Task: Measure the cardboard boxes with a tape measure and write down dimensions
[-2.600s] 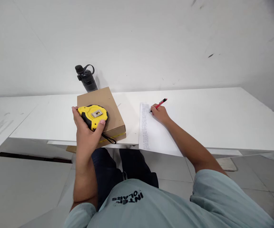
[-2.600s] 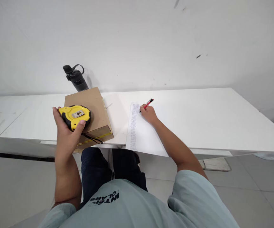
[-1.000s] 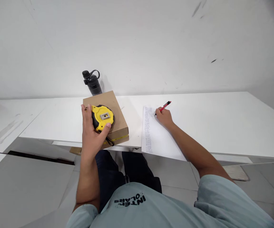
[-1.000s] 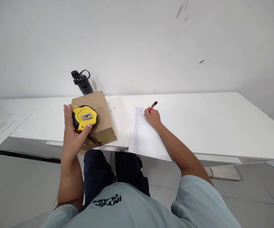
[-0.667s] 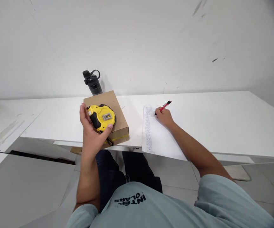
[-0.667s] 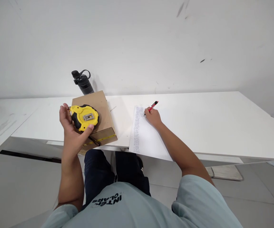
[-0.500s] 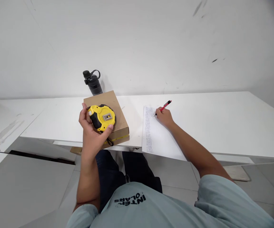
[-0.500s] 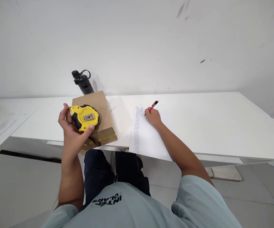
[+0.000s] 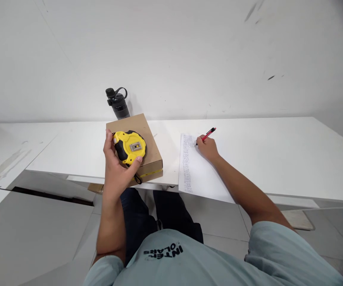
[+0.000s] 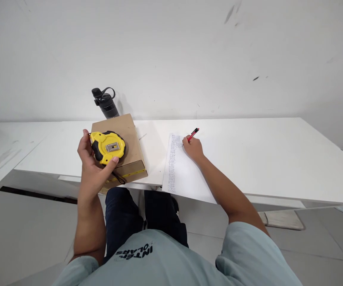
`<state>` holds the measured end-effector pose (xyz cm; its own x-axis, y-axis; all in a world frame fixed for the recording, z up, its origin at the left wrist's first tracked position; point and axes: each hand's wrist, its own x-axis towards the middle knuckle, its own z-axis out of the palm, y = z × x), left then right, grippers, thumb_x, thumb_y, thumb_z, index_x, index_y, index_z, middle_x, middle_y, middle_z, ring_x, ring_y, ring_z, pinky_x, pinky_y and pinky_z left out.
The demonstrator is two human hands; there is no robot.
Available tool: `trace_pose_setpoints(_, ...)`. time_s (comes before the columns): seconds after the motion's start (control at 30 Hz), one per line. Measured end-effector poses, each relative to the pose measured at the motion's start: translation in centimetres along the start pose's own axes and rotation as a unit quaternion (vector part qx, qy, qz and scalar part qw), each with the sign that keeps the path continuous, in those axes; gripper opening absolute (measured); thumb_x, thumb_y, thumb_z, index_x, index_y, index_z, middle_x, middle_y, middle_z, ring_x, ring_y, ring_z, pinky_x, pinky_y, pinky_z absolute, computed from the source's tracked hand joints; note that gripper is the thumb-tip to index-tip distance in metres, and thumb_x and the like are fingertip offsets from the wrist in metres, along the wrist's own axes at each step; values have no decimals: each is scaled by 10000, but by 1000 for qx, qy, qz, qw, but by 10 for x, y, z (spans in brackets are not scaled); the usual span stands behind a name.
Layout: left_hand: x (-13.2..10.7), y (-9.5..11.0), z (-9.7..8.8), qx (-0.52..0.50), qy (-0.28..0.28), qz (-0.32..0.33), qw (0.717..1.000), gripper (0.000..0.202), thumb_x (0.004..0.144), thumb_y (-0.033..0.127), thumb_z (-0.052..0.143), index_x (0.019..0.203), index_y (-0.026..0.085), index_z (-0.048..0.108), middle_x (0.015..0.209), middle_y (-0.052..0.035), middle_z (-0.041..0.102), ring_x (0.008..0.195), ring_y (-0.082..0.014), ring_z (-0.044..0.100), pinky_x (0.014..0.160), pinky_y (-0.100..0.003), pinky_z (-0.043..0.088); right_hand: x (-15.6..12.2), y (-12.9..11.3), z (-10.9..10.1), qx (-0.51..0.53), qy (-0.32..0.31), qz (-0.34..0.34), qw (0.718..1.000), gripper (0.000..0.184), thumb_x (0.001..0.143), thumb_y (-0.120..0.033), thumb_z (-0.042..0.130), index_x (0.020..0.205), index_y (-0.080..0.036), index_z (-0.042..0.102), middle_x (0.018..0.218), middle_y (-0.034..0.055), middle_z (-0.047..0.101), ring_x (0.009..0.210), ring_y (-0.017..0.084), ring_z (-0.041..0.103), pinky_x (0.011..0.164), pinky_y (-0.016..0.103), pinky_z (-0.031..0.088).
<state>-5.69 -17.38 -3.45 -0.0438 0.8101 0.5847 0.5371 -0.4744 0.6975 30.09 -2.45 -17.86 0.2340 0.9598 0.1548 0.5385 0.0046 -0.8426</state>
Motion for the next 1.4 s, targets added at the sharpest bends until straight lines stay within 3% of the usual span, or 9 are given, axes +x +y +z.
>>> trace_pose_setpoints(0.2, -1, -6, -3, 24, -13, 11, 1000, 1142, 826, 594, 875, 1724, 393, 199, 1847, -56, 76, 1700, -335, 111, 1382, -513, 199, 1, 1, 1, 0, -1, 7, 1000, 312, 880, -487, 500, 675, -251, 501, 593, 10, 559, 608, 183, 511, 624, 326, 400)
trace_pose_setpoints(0.5, -1, -1, -6, 33, -34, 5, 999, 1101, 879, 570, 833, 1744, 384, 177, 1842, -49, 126, 1701, -330, 86, 1381, -538, 146, 0, 0, 1, -11, 21, 4, 1000, 352, 895, -495, 507, 645, -249, 470, 600, 27, 562, 625, 190, 513, 623, 330, 395)
trace_pose_setpoints(0.67, -4, -3, -5, 16, -23, -15, 999, 1109, 865, 613, 831, 1737, 388, 183, 1836, -62, 146, 1693, -340, 155, 1372, -525, 204, -1, 1, 0, -13, 11, -3, 1000, 379, 895, -541, 504, 656, -248, 497, 592, 27, 576, 612, 188, 521, 608, 321, 392)
trace_pose_setpoints(0.83, -5, -12, -2, -26, 18, -55, 998, 1079, 943, 696, 694, 1736, 380, 35, 1800, -146, 182, 1628, -341, 350, 1290, -526, 383, -1, 2, 1, -24, 14, -11, 1000, 396, 922, -553, 485, 679, -244, 534, 592, 34, 572, 610, 200, 536, 631, 336, 399)
trace_pose_setpoints(0.9, -3, -16, 0, -45, 53, -86, 994, 1044, 966, 681, 668, 1727, 400, 11, 1764, -160, 239, 1597, -328, 406, 1253, -517, 432, -1, 2, 3, -31, 24, -20, 999, 382, 934, -549, 484, 743, -236, 590, 677, 50, 626, 659, 210, 563, 668, 341, 419)
trace_pose_setpoints(1.0, 1, -19, 0, -46, 79, -129, 987, 1016, 973, 610, 697, 1719, 413, 36, 1721, -161, 294, 1515, -309, 515, 1209, -494, 485, -2, 3, 3, -42, 52, -41, 997, 319, 949, -498, 490, 962, -236, 672, 1021, 85, 703, 844, 222, 623, 794, 350, 471)
trace_pose_setpoints(1.13, 2, -20, 0, -51, 80, -141, 985, 1049, 939, 551, 760, 1715, 424, 66, 1713, -156, 291, 1430, -297, 591, 1147, -459, 545, -1, 6, -4, -63, 68, -33, 995, 341, 917, -347, 502, 1202, -263, 668, 1321, 105, 603, 1040, 245, 622, 913, 384, 481)
trace_pose_setpoints(1.3, 1, -20, 4, -62, 100, -142, 983, 1035, 905, 565, 788, 1706, 375, 160, 1698, -154, 331, 1487, -317, 536, 1207, -470, 490, 2, 7, -8, -63, 80, 29, 994, 469, 870, -275, 504, 1319, -219, 628, 1374, 152, 561, 1117, 277, 608, 994, 425, 470)
trace_pose_setpoints(1.4, 2, -21, 6, -100, 103, -147, 979, 942, 941, 568, 742, 1692, 341, 221, 1693, -143, 359, 1536, -319, 484, 1258, -478, 434, -2, -5, -10, -56, 85, 46, 994, 630, 869, -325, 523, 1478, -163, 508, 1199, 139, 629, 1036, 273, 631, 987, 439, 492)
